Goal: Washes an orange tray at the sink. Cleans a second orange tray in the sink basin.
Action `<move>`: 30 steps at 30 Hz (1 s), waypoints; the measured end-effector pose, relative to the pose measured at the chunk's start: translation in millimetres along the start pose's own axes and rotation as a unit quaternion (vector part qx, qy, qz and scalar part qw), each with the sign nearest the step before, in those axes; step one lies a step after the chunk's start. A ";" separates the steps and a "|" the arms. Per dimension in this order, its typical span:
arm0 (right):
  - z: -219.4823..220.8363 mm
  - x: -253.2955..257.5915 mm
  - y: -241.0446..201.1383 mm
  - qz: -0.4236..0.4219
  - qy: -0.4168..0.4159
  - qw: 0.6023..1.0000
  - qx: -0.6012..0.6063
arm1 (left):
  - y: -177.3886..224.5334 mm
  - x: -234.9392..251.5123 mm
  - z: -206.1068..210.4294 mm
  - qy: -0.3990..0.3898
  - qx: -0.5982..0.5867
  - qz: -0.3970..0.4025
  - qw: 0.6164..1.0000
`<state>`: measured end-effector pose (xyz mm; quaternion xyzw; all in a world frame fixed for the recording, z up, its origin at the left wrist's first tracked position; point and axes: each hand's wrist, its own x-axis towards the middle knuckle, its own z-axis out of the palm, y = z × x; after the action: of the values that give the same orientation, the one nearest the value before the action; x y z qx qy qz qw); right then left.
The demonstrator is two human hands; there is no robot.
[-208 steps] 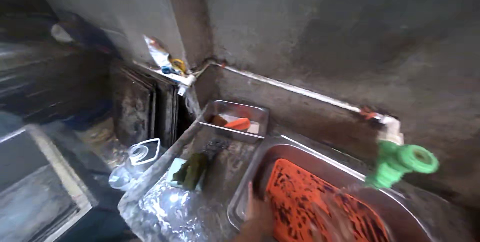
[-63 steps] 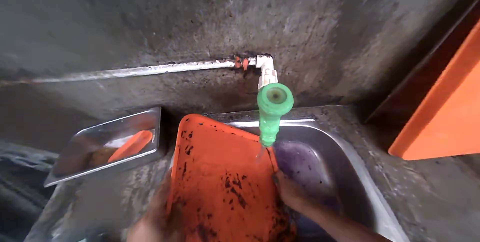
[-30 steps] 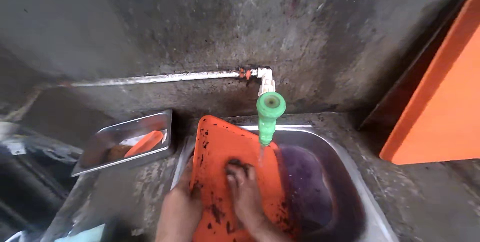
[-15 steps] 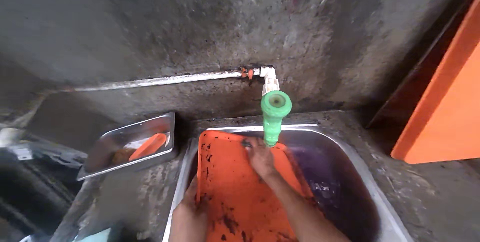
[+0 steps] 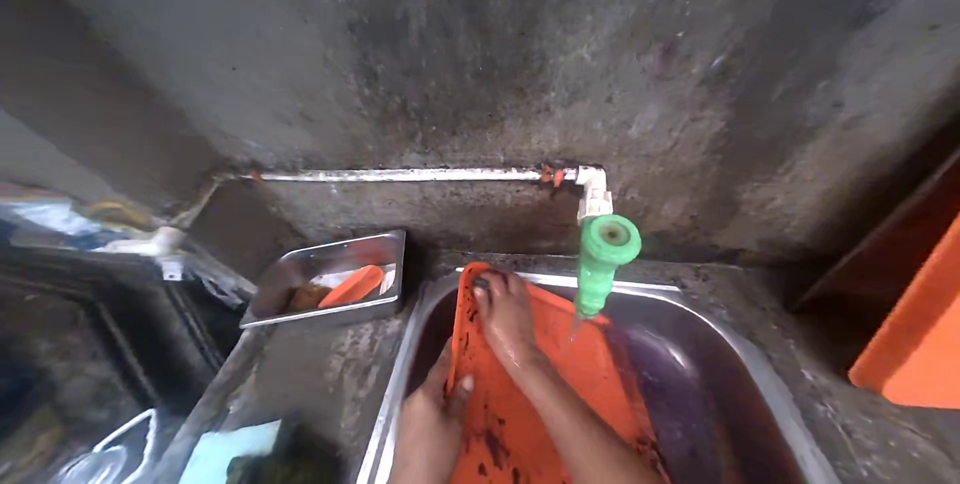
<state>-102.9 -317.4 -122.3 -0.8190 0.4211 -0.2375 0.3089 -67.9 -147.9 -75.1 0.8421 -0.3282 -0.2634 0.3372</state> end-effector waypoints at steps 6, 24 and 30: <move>8.5 -89.1 -5.1 -0.115 -0.036 0.989 0.083 | -16.6 14.1 2.7 0.008 -0.008 0.015 1.000; 1.1 -184.5 81.1 -0.352 -0.100 0.929 0.047 | -33.9 37.7 12.5 -0.044 -0.030 -0.003 0.999; -1.2 -183.7 151.9 -0.187 -0.020 0.980 -0.063 | -35.7 47.0 29.0 -0.096 0.004 -0.061 0.994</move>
<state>-284.1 -233.1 -252.4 -0.9060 0.2680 -0.2472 0.2150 -43.4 -173.8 -130.4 0.8329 -0.3084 -0.3613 0.2841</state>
